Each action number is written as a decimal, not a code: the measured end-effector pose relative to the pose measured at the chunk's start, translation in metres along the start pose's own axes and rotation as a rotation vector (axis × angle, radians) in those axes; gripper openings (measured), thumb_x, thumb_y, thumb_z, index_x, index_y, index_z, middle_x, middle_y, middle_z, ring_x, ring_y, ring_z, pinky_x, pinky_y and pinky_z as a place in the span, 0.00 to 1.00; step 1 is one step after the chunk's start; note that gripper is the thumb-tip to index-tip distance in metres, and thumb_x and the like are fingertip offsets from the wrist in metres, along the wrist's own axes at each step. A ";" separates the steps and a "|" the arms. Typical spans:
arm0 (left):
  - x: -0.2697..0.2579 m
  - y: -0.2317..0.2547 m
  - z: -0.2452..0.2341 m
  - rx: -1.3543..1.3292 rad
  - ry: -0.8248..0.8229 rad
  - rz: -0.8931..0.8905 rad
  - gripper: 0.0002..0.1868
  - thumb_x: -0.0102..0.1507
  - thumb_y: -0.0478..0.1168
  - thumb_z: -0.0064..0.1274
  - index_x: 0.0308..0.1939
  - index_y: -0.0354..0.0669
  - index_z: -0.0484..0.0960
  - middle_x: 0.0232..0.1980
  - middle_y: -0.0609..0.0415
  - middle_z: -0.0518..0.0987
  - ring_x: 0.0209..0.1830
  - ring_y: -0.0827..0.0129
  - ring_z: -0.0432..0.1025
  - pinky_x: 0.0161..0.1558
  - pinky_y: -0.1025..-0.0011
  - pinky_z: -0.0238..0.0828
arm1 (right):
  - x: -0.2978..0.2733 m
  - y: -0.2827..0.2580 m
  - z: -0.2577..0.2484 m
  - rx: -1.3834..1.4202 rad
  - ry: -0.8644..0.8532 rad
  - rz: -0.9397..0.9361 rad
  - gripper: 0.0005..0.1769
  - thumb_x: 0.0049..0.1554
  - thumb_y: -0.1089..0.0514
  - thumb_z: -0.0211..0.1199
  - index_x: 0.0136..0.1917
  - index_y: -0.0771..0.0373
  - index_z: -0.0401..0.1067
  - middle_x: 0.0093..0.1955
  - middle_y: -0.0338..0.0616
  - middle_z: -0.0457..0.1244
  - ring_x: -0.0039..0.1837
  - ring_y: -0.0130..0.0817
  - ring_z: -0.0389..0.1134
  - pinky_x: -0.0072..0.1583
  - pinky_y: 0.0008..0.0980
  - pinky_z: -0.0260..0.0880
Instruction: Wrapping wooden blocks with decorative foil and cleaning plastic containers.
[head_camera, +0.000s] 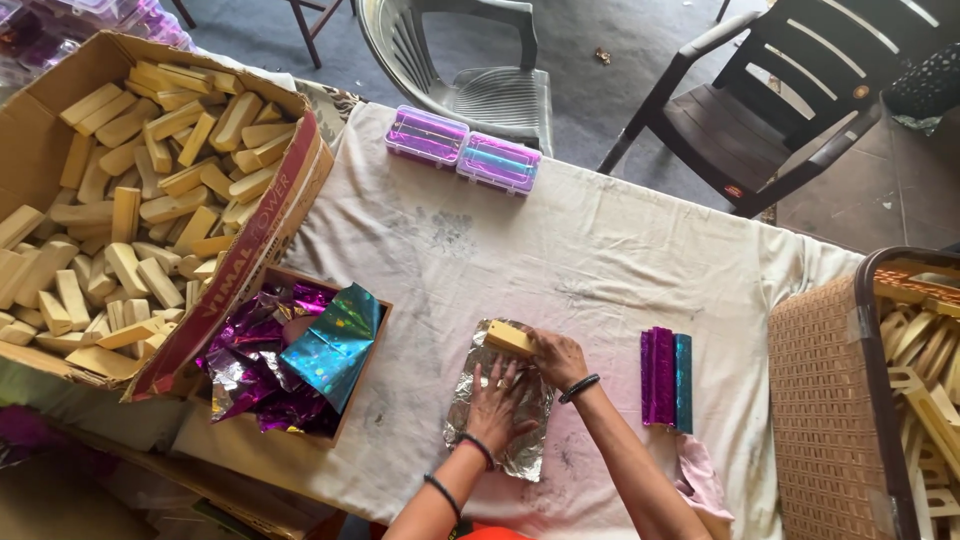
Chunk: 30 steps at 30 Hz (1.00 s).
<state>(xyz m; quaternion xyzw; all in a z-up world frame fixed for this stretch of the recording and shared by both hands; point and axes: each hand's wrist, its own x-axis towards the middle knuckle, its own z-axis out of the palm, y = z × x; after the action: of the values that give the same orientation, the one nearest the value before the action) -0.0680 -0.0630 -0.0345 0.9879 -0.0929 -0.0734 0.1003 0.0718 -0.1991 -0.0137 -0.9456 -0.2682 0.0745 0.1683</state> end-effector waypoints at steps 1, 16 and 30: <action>-0.003 0.002 0.010 -0.001 0.001 0.000 0.53 0.56 0.77 0.47 0.79 0.63 0.52 0.84 0.50 0.39 0.84 0.52 0.30 0.75 0.37 0.18 | 0.000 0.001 -0.001 -0.001 0.000 0.000 0.21 0.56 0.60 0.63 0.64 0.53 0.68 0.48 0.46 0.70 0.48 0.44 0.73 0.51 0.43 0.75; -0.033 0.007 0.012 -0.140 0.073 0.019 0.46 0.62 0.67 0.49 0.79 0.59 0.54 0.82 0.47 0.45 0.82 0.48 0.32 0.71 0.30 0.22 | -0.014 -0.010 0.016 -0.049 0.077 -0.117 0.16 0.53 0.60 0.68 0.54 0.58 0.68 0.47 0.44 0.69 0.48 0.39 0.71 0.48 0.39 0.76; -0.035 0.008 0.008 -0.110 0.012 0.015 0.43 0.64 0.68 0.44 0.79 0.60 0.53 0.83 0.47 0.42 0.83 0.48 0.30 0.72 0.30 0.19 | -0.017 -0.014 0.016 -0.054 0.040 -0.109 0.18 0.54 0.53 0.71 0.54 0.57 0.69 0.48 0.42 0.68 0.48 0.36 0.71 0.48 0.35 0.76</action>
<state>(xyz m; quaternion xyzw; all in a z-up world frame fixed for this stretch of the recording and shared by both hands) -0.1051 -0.0653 -0.0366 0.9806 -0.0954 -0.0718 0.1556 0.0472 -0.1922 -0.0225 -0.9351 -0.3178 0.0389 0.1521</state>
